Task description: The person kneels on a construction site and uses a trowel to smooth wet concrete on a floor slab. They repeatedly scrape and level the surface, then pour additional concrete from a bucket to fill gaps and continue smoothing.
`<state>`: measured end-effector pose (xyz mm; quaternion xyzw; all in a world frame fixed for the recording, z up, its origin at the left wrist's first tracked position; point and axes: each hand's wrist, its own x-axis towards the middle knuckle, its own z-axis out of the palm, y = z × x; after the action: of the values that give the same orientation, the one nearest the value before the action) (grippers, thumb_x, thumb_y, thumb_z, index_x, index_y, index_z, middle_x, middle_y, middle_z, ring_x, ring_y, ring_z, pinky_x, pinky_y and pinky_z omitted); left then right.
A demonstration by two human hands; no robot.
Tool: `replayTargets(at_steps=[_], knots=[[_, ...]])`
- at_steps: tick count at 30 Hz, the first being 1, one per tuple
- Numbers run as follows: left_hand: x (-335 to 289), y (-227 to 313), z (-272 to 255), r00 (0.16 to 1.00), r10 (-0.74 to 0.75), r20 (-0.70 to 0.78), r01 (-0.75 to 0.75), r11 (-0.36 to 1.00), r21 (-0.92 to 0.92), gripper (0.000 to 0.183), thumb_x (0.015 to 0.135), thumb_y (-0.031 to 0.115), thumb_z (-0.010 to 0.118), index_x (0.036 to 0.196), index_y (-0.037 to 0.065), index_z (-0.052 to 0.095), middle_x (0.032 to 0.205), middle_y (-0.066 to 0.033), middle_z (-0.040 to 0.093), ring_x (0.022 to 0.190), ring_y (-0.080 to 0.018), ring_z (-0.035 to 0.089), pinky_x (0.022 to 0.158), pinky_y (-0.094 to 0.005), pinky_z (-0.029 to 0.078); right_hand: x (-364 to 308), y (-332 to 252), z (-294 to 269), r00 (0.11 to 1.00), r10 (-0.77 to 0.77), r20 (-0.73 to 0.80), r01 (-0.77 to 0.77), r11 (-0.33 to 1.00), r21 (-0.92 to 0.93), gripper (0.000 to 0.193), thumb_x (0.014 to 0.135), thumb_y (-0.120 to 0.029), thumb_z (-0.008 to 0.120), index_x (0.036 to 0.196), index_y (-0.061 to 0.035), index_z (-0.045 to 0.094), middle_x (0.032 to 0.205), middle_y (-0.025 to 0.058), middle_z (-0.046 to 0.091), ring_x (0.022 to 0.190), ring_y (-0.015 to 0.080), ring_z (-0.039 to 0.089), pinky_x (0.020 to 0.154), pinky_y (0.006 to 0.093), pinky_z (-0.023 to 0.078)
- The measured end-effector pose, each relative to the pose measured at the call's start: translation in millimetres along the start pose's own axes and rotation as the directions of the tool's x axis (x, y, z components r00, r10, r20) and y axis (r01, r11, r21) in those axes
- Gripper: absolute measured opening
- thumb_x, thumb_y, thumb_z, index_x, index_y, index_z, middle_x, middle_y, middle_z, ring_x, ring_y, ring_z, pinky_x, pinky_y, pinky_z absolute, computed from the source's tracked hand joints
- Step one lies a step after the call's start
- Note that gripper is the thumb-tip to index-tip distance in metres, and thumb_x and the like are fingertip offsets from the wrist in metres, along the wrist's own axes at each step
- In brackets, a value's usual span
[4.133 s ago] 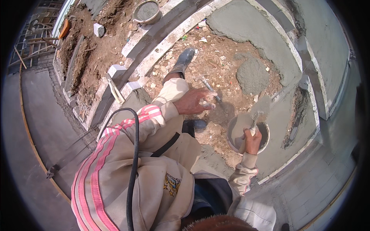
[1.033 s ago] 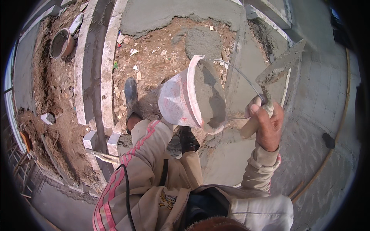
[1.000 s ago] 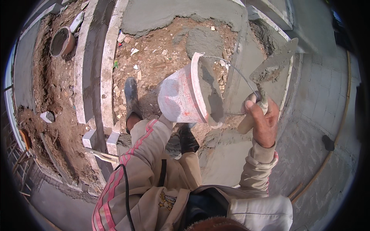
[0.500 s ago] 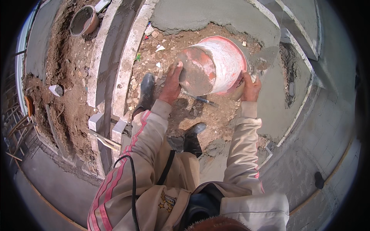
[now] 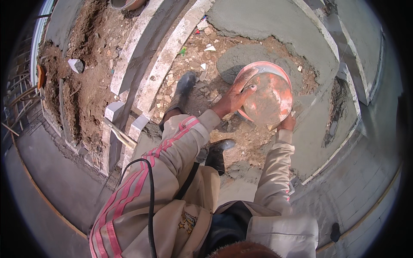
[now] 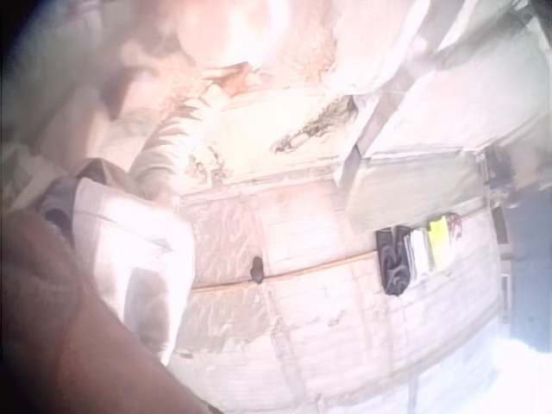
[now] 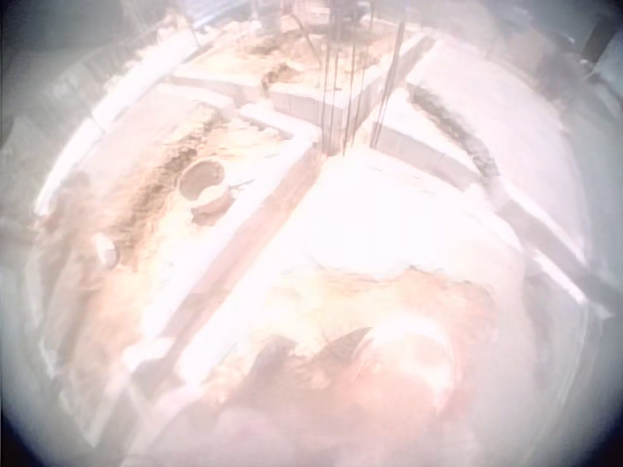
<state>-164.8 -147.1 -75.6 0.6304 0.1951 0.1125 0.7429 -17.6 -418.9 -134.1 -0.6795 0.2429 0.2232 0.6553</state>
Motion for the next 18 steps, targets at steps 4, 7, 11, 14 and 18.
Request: replayTargets(at_steps=[4, 7, 11, 14, 18], knots=[[-4.2, 30.1, -17.4, 0.999, 0.032, 0.015, -0.032, 0.999, 0.021, 0.055, 0.102, 0.027, 0.050, 0.152, 0.008, 0.034, 0.157, -0.0153, 0.031, 0.149, -0.0300, 0.022, 0.121, -0.0424, 0.019, -24.1, -31.2, 32.5, 0.999, 0.008, 0.044, -0.009, 1.000, 0.013, 0.024, 0.089, -0.010, 0.066, 0.106, 0.0066, 0.063, 0.098, 0.0127, 0.069, 0.081, 0.0254, 0.068, 0.069, 0.0400, 0.057], [-10.8, 31.0, -13.5, 0.999, 0.043, 0.003, -0.043, 0.999, 0.026, 0.055, 0.102, 0.028, 0.050, 0.152, 0.010, 0.034, 0.157, -0.0165, 0.031, 0.149, -0.0317, 0.021, 0.121, -0.0434, 0.019, 22.6, -9.8, 2.0, 0.998, 0.001, -0.068, -0.016, 0.974, -0.227, 0.028, 0.084, -0.016, 0.070, 0.100, 0.0061, 0.063, 0.091, 0.0122, 0.069, 0.078, 0.0242, 0.067, 0.066, 0.0387, 0.054], [-7.7, 43.2, -36.4, 0.989, 0.145, -0.027, -0.138, 0.975, 0.175, 0.057, 0.103, 0.029, 0.046, 0.154, 0.009, 0.029, 0.159, -0.0169, 0.026, 0.150, -0.0316, 0.018, 0.121, -0.0452, 0.016, 1.4, -45.6, 70.9, 0.992, -0.078, 0.099, 0.089, 0.990, -0.111, 0.028, 0.084, -0.017, 0.071, 0.099, 0.0057, 0.063, 0.091, 0.0119, 0.068, 0.078, 0.0235, 0.067, 0.066, 0.0383, 0.054], [2.5, 65.0, -60.9, 0.957, 0.277, -0.088, -0.250, 0.940, 0.233, 0.058, 0.103, 0.036, 0.045, 0.153, 0.010, 0.032, 0.158, -0.0184, 0.026, 0.149, -0.0353, 0.018, 0.120, -0.0479, 0.015, -17.1, -66.7, 118.1, 0.976, -0.095, 0.195, 0.111, 0.991, -0.071, 0.029, 0.084, -0.018, 0.071, 0.099, 0.0055, 0.063, 0.091, 0.0116, 0.068, 0.077, 0.0230, 0.067, 0.066, 0.0379, 0.053], [21.2, 106.0, -122.3, 0.868, 0.466, -0.170, -0.401, 0.861, 0.311, 0.061, 0.100, 0.050, 0.047, 0.150, 0.016, 0.040, 0.157, -0.0189, 0.029, 0.146, -0.0385, 0.023, 0.118, -0.0533, 0.016, -15.6, -75.1, 208.2, 0.922, -0.076, 0.380, 0.087, 0.996, -0.012, 0.029, 0.083, -0.018, 0.071, 0.099, 0.0052, 0.064, 0.090, 0.0113, 0.068, 0.077, 0.0223, 0.066, 0.066, 0.0374, 0.053]])
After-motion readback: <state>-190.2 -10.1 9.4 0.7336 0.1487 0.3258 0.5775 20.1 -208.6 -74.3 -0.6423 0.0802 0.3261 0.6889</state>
